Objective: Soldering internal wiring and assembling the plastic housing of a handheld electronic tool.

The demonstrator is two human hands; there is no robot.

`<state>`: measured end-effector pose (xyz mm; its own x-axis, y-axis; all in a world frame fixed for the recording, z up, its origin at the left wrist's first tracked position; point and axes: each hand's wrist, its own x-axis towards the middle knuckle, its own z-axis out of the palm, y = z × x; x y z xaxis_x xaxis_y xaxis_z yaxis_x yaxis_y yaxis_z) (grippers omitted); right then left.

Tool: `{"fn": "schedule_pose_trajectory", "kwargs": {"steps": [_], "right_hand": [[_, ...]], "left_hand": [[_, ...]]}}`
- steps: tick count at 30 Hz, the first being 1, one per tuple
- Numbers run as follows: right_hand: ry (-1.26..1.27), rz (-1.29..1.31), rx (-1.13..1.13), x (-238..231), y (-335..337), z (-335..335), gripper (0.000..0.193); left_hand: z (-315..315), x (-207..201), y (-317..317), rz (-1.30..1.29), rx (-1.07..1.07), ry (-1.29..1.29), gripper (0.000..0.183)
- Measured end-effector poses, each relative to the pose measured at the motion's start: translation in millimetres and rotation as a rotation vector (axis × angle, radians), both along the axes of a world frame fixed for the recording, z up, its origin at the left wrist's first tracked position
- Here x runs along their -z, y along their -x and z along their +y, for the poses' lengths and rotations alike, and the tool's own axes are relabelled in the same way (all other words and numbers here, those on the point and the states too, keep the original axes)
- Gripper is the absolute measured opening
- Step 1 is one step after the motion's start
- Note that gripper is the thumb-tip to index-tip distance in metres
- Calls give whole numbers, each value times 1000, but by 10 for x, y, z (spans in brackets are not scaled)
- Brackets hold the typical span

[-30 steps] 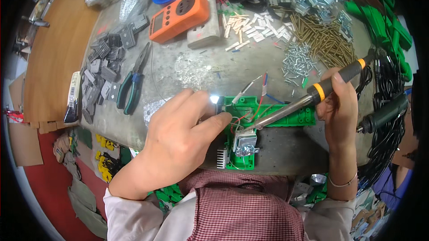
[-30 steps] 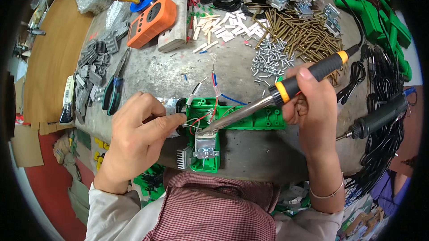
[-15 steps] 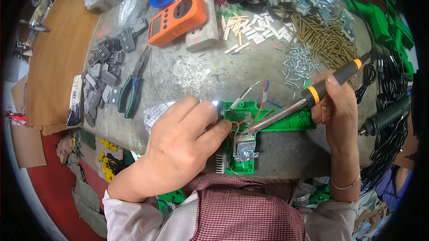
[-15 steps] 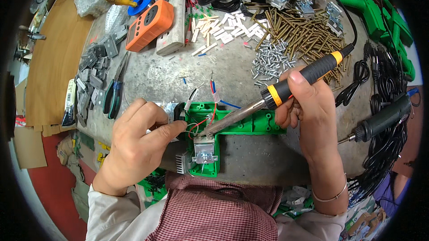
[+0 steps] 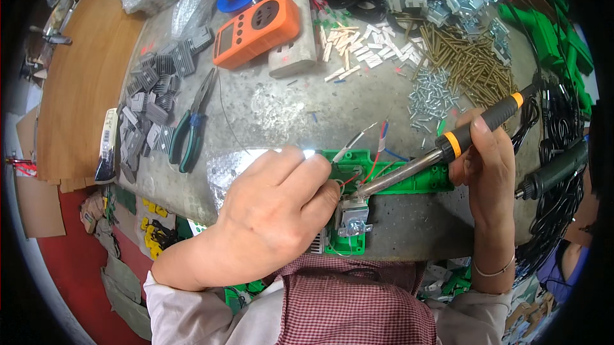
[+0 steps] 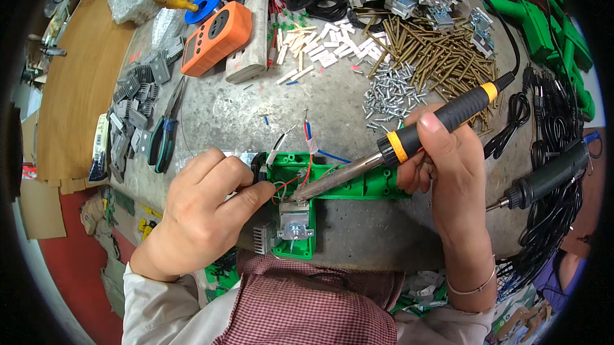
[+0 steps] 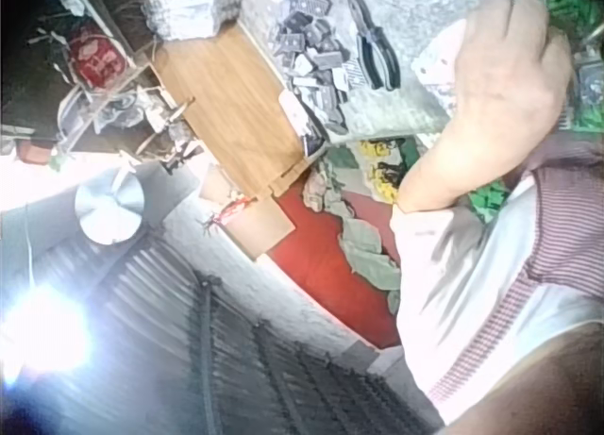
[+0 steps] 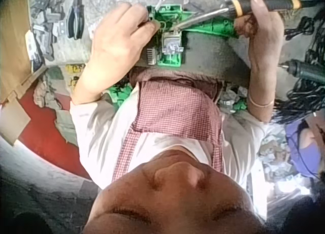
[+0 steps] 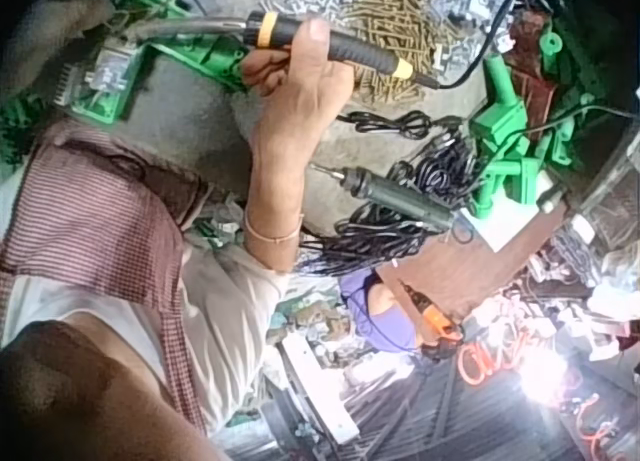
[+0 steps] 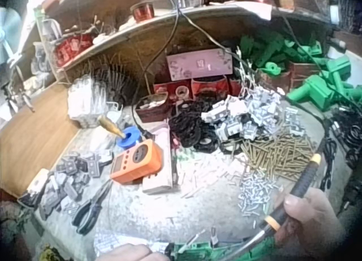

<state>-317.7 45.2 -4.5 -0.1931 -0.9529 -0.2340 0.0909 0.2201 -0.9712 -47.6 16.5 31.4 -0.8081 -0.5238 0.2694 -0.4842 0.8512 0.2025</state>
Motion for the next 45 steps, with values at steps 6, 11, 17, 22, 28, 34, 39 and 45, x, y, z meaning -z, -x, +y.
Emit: {"fn": "schedule_pose_trajectory", "kwargs": {"steps": [6,11,17,22,28,34,39,45], "right_hand": [[5,31,5,-40,-25,10,35],[15,29,-12,-43,-24,7,36],[6,36,-36,-44,-10,17,38],[-10,40,-27,-55,-27,15,38],[-21,54,-9,-78,-52,4,38],[-35,48,-24,-59,-30,1,38],[-34,40,-37,-67,-30,-3,38],[-22,32,-65,-19,-2,-25,37]], "left_hand": [[-3,1,20,-2,9,-29,20],[-8,20,34,5,10,-50,24],[-2,15,54,-15,24,-56,26],[-16,27,54,11,29,-54,29],[-62,-205,123,207,-503,-522,26],[-242,0,45,464,-359,-1127,21],[-247,24,71,431,-416,-1271,23],[-237,123,99,309,-440,-1122,30]]}}
